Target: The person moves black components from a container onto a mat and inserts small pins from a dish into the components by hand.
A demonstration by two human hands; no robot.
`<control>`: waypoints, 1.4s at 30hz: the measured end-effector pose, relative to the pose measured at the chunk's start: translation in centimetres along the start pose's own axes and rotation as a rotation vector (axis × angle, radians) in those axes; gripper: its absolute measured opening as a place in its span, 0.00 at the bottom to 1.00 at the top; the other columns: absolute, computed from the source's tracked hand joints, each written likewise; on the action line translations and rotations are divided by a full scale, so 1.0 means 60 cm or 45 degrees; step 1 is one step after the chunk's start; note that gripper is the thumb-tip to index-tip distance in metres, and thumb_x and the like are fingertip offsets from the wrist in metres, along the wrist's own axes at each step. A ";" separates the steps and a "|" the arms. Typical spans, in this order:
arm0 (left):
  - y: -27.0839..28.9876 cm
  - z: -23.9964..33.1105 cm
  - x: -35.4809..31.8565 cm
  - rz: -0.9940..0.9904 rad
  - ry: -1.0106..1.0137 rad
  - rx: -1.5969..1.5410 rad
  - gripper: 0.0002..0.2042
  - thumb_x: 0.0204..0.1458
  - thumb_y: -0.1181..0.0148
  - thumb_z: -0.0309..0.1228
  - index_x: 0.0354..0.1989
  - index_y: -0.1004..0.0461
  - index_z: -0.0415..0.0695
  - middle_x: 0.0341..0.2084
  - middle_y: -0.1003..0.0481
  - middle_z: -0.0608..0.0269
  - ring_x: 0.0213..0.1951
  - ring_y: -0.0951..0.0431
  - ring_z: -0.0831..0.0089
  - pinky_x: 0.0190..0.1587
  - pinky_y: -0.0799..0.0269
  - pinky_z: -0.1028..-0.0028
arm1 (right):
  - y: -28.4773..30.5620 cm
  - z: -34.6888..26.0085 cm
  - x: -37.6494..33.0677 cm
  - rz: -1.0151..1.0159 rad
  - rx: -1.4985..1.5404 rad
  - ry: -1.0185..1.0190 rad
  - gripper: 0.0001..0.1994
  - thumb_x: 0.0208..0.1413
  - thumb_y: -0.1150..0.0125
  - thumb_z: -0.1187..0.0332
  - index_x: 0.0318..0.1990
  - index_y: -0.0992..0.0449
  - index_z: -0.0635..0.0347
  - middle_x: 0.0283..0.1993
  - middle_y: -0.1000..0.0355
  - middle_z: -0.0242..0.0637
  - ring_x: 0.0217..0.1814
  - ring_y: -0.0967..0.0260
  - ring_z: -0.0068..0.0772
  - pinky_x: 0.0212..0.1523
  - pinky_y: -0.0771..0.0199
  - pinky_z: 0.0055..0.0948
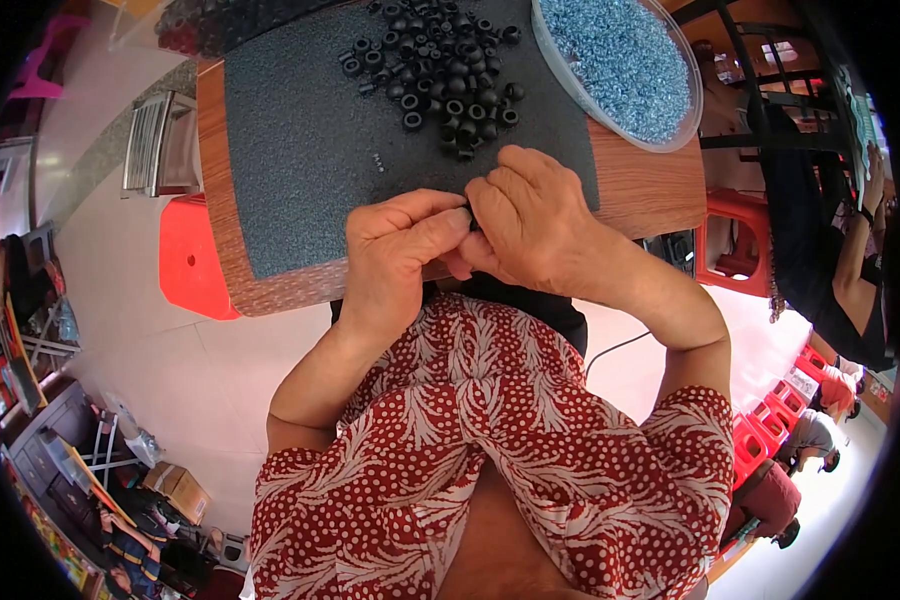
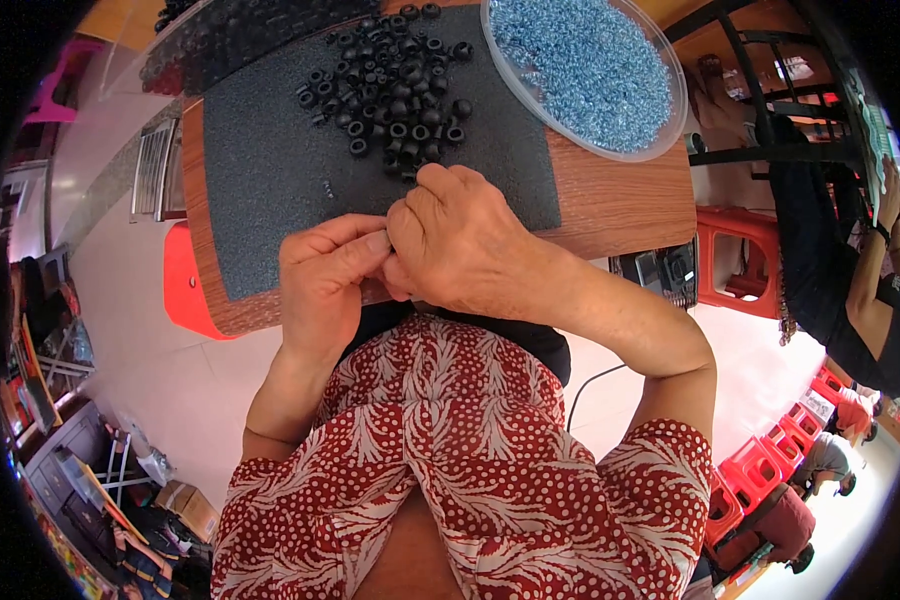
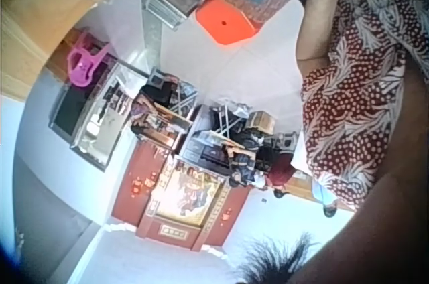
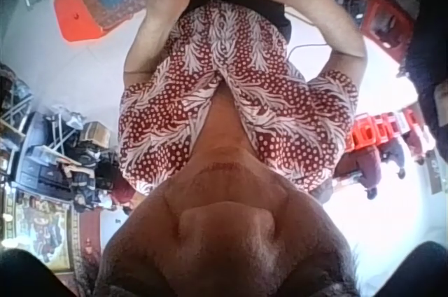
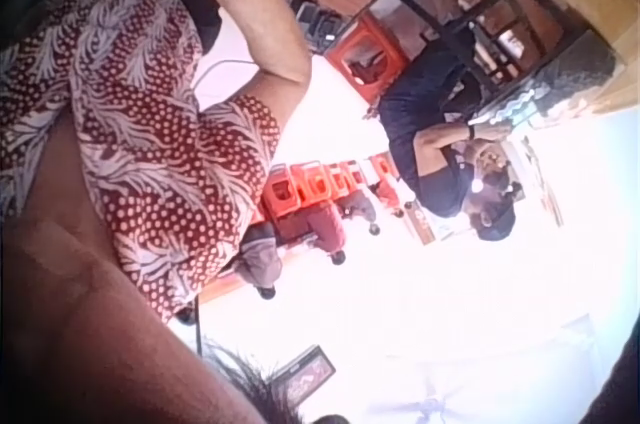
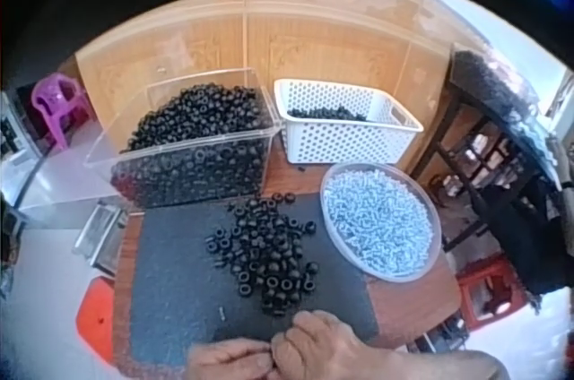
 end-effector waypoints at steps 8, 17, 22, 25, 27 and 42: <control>-0.008 0.024 -0.004 0.030 -0.135 -0.012 0.09 0.53 0.46 0.28 0.36 0.25 0.33 0.22 0.25 0.64 0.23 0.27 0.80 0.26 0.32 0.83 | 0.004 -0.004 0.000 0.013 -0.018 0.055 0.11 0.31 0.40 0.69 0.20 0.36 0.63 0.19 0.43 0.36 0.23 0.43 0.33 0.21 0.39 0.29; -0.002 0.043 0.000 0.045 -0.256 0.063 0.08 0.54 0.46 0.25 0.38 0.26 0.33 0.23 0.25 0.64 0.24 0.27 0.82 0.28 0.31 0.84 | 0.008 -0.004 0.010 0.087 -0.067 0.000 0.11 0.32 0.39 0.69 0.23 0.34 0.63 0.20 0.43 0.36 0.25 0.44 0.33 0.23 0.40 0.29; 0.000 0.035 0.000 0.064 -0.235 0.029 0.08 0.53 0.46 0.25 0.37 0.26 0.33 0.23 0.25 0.64 0.24 0.27 0.82 0.28 0.31 0.84 | 0.002 -0.002 0.010 -0.051 -0.006 -0.075 0.23 0.29 0.34 0.71 0.37 0.30 0.75 0.26 0.36 0.41 0.26 0.37 0.39 0.26 0.33 0.31; 0.003 0.039 -0.001 0.077 -0.305 0.039 0.08 0.53 0.45 0.25 0.37 0.26 0.33 0.23 0.24 0.64 0.26 0.27 0.83 0.29 0.31 0.84 | 0.002 0.004 0.013 -0.061 0.035 -0.109 0.22 0.29 0.34 0.71 0.37 0.29 0.74 0.26 0.35 0.40 0.26 0.37 0.38 0.26 0.33 0.30; 0.006 0.046 -0.003 0.108 -0.382 0.071 0.08 0.53 0.45 0.25 0.37 0.26 0.33 0.24 0.24 0.65 0.27 0.27 0.84 0.31 0.32 0.85 | 0.002 0.009 0.016 -0.066 0.073 -0.131 0.22 0.30 0.34 0.71 0.37 0.29 0.73 0.26 0.35 0.40 0.26 0.37 0.38 0.25 0.33 0.30; -0.013 0.041 -0.003 -0.105 -0.224 -0.094 0.12 0.53 0.43 0.26 0.43 0.28 0.30 0.31 0.23 0.58 0.32 0.24 0.78 0.38 0.28 0.80 | 0.015 0.000 0.009 0.041 -0.145 0.099 0.12 0.30 0.41 0.67 0.19 0.37 0.62 0.18 0.43 0.36 0.24 0.45 0.33 0.21 0.44 0.29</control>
Point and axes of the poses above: each hand's wrist, its own x-axis towards the middle knuckle, its own y-axis out of the back of the hand, z = x × y, the point moved 10 cm from there along x, towards the middle knuckle
